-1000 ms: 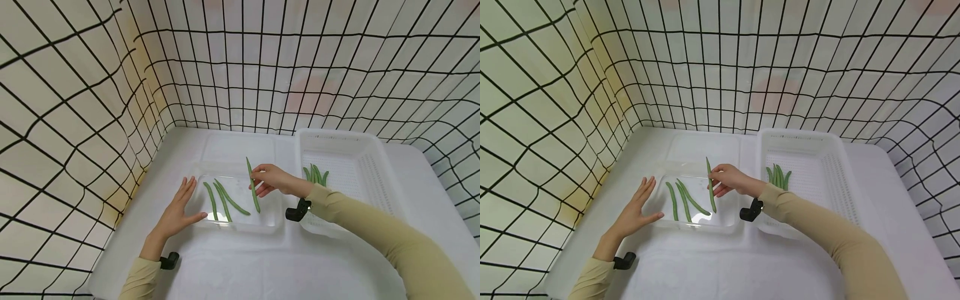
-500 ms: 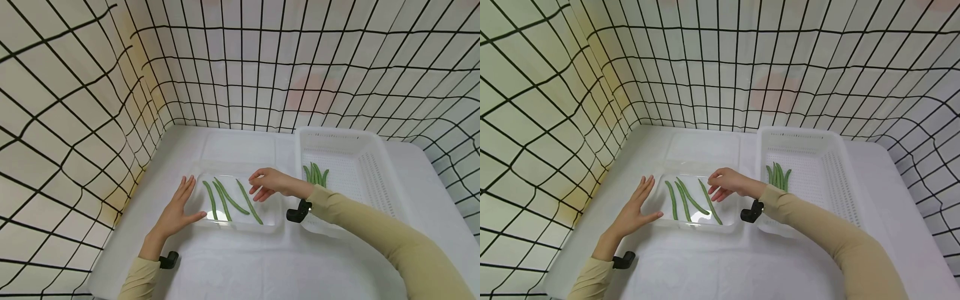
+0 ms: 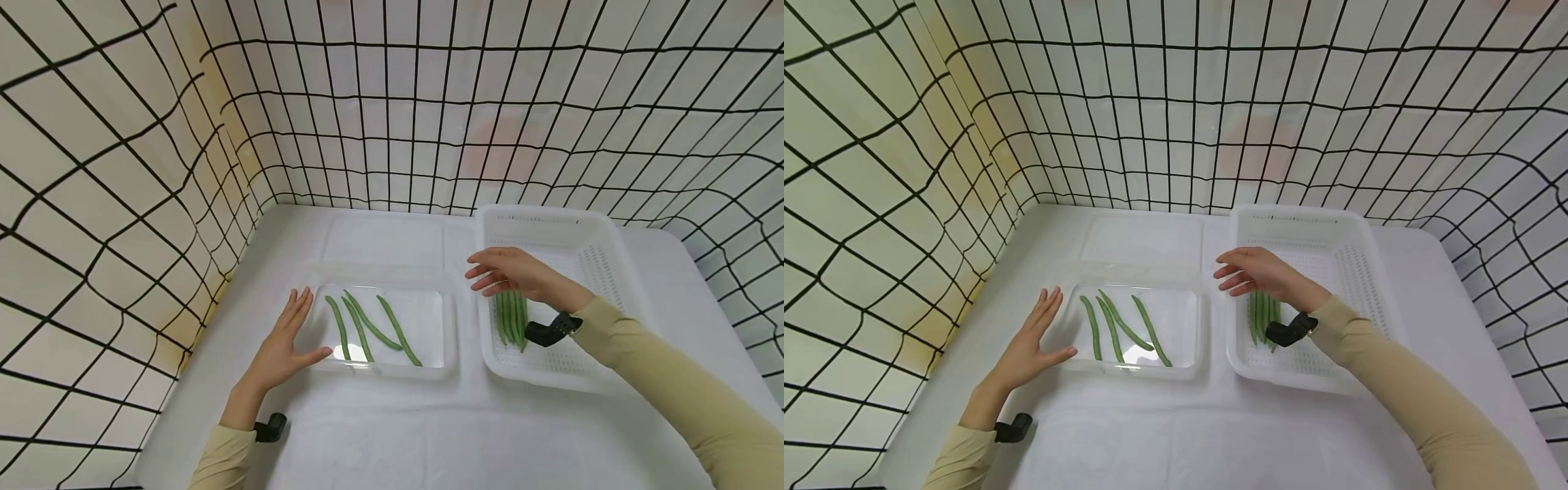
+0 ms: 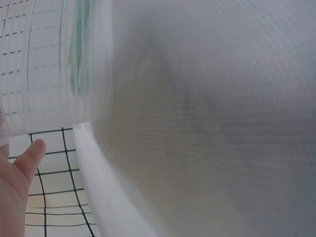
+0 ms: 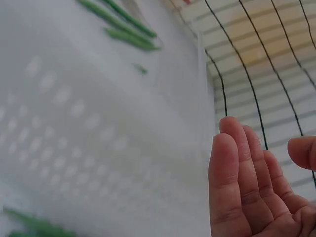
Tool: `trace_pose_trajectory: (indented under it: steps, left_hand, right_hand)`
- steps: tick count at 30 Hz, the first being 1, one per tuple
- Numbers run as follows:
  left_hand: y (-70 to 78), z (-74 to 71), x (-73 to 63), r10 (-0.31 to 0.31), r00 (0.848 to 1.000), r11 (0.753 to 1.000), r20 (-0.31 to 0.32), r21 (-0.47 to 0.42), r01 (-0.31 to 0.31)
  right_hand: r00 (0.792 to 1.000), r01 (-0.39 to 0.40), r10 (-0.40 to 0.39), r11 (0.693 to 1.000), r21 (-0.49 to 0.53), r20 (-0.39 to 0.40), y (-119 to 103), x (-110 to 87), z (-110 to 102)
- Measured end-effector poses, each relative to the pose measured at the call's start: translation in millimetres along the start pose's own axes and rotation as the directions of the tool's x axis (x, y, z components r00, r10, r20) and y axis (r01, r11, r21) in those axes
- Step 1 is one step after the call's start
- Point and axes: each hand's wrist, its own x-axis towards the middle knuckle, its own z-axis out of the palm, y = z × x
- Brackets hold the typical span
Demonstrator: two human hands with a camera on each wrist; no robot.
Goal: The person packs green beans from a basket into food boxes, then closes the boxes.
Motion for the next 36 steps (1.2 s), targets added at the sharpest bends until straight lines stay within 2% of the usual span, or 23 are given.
trace_pose_trajectory:
  steps: [3, 8, 15, 22, 25, 30, 33, 36]
  left_hand:
    - [1.0, -0.7, -0.4, -0.003, 1.0, 1.0, 0.0, -0.005, 0.003]
    - [1.6, -1.8, -0.9, -0.011, 1.0, 1.0, 0.009, 0.001, 0.011]
    - [0.6, -1.6, -0.9, -0.008, 1.0, 1.0, 0.006, 0.0, 0.008]
    - [-1.4, -0.1, -0.4, -0.002, 1.0, 1.0, 0.0, 0.002, 0.002]
    - [-0.3, 0.6, -0.2, -0.007, 1.0, 1.0, 0.006, -0.01, 0.007]
    - [0.5, 0.9, -0.4, -0.011, 1.0, 1.0, 0.013, -0.003, 0.011]
    - [0.1, 0.3, -0.3, -0.007, 1.0, 1.0, 0.012, 0.006, 0.007]
    - [-0.3, 0.5, 0.1, -0.004, 1.0, 1.0, 0.01, 0.011, 0.004]
  right_hand:
    - [0.999, -0.029, 0.029, 1.0, 0.012, -0.034, 13.9, -8.0, -23.6]
    - [0.99, -0.119, 0.12, 0.993, 0.014, -0.08, 43.6, -19.8, -57.3]
    - [0.966, -0.232, 0.234, 0.972, 0.03, -0.113, 80.1, -32.1, -82.1]
    - [0.959, -0.275, 0.277, 0.961, 0.042, -0.061, 97.7, -28.2, -83.6]
    - [0.957, -0.279, 0.286, 0.952, 0.125, -0.043, 99.7, -25.3, -79.4]
    - [0.954, -0.278, 0.297, 0.92, 0.275, -0.029, 100.4, -16.1, -72.5]
    - [0.952, -0.283, 0.303, 0.92, 0.271, -0.033, 99.9, -9.2, -69.0]
    - [0.951, -0.286, 0.303, 0.937, 0.201, -0.059, 98.5, -4.1, -63.2]
